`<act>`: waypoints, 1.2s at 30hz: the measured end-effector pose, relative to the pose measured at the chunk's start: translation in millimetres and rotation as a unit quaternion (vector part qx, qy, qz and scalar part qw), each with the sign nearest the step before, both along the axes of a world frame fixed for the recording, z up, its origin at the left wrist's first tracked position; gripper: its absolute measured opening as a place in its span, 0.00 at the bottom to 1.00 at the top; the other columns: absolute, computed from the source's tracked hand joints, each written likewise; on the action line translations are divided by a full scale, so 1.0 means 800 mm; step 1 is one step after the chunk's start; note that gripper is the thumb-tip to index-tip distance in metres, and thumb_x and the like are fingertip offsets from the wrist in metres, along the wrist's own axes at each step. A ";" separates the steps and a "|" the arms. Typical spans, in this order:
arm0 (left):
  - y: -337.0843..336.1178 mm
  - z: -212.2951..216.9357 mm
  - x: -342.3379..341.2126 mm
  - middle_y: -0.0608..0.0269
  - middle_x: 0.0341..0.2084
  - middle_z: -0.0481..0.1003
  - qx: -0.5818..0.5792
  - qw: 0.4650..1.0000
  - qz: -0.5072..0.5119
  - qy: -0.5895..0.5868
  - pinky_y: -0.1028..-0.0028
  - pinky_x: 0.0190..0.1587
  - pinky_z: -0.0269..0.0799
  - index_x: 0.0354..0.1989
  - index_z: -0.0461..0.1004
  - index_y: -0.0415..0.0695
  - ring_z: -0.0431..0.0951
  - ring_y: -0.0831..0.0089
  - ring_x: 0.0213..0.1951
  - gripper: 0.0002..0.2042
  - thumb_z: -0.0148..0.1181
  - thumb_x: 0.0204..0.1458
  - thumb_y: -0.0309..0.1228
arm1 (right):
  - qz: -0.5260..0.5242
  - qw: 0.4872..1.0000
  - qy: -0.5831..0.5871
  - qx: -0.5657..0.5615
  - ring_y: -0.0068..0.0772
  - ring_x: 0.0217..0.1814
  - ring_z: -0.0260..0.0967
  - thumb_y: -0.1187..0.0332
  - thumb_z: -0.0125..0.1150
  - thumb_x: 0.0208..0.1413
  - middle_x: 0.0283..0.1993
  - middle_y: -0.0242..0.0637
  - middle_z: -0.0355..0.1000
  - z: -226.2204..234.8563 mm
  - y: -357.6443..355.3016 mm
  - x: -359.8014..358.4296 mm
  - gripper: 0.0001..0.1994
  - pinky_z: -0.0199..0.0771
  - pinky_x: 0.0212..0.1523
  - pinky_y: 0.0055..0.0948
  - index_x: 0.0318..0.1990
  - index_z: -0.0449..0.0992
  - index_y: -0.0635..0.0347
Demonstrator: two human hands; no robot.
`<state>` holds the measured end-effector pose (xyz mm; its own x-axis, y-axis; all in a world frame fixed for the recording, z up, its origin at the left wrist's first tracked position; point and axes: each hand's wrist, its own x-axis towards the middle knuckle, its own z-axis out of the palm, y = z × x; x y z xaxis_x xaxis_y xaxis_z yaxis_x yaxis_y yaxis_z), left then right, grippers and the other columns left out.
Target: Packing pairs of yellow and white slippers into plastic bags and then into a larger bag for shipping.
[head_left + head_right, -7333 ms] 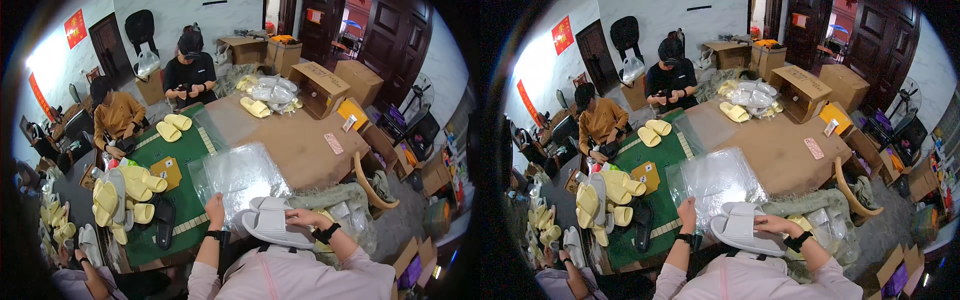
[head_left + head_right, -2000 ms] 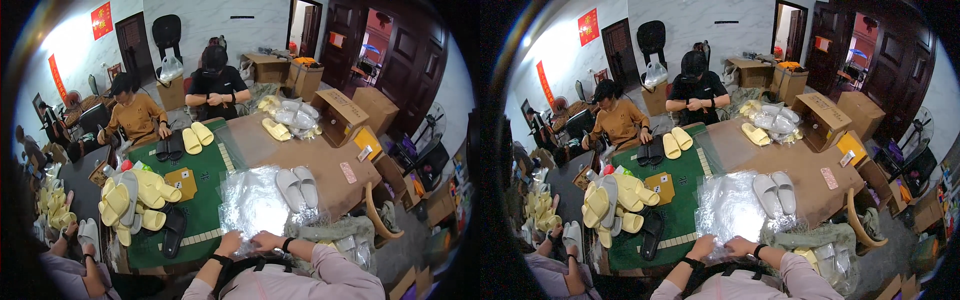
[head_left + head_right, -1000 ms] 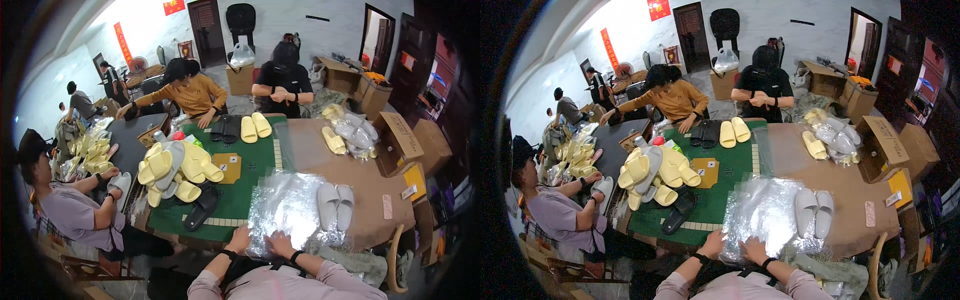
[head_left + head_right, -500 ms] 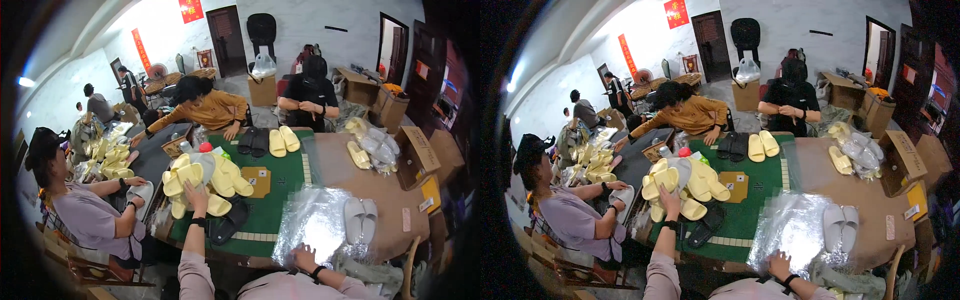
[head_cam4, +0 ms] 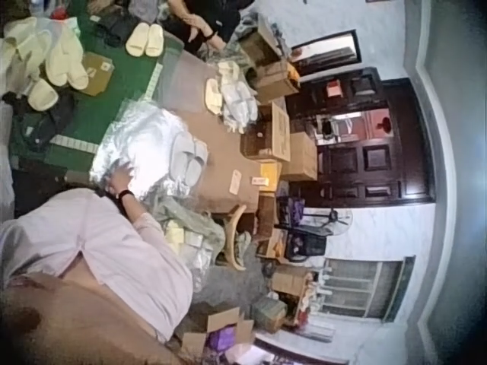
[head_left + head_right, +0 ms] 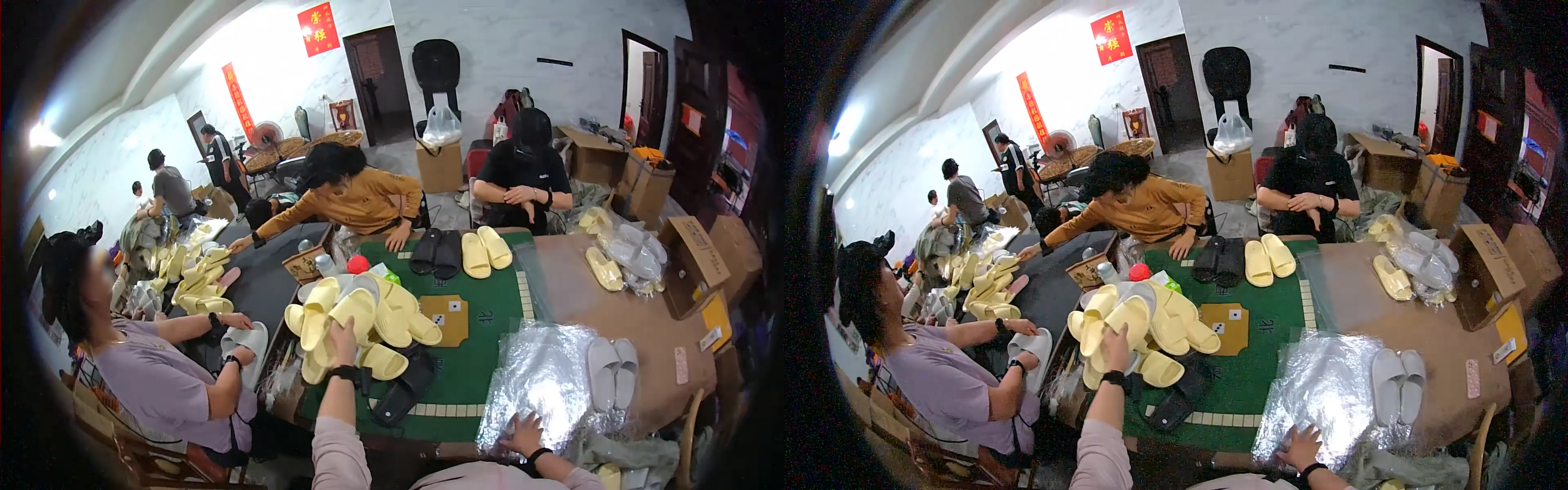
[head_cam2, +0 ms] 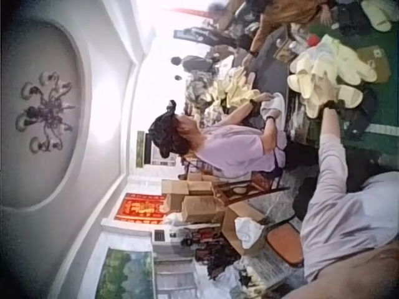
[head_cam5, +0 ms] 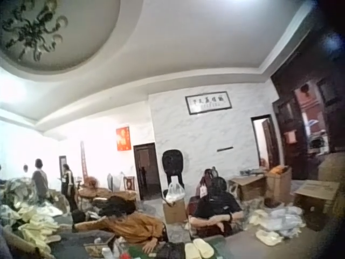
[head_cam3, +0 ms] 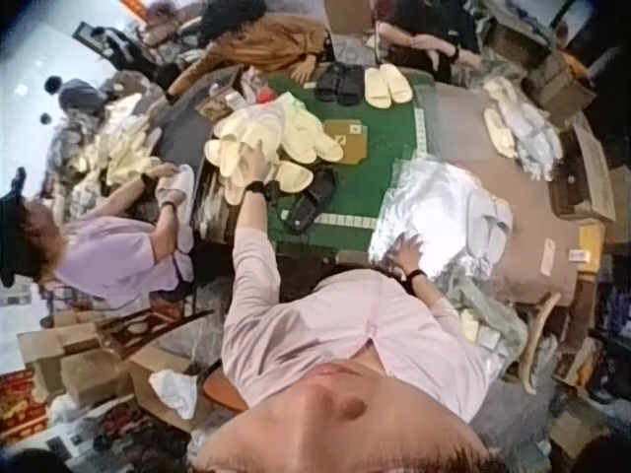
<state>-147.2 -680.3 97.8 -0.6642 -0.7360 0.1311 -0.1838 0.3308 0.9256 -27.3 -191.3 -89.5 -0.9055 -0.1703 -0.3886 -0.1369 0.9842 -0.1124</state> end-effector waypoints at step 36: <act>0.487 -0.251 0.140 0.41 0.44 0.68 0.051 0.858 -0.418 -0.295 0.62 0.48 0.65 0.54 0.58 0.35 0.68 0.48 0.48 0.26 0.52 0.48 0.36 | 0.135 0.965 -0.126 -0.184 0.45 0.34 0.71 0.54 0.53 0.46 0.31 0.47 0.73 0.099 0.065 -0.027 0.17 0.71 0.37 0.37 0.35 0.76 0.58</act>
<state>-35.3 -290.7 -103.1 -0.8941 0.0413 -0.4460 -0.3685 0.4983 0.7848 -48.6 -139.1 -10.2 -0.6938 -0.5550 -0.4590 -0.3049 0.8037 -0.5109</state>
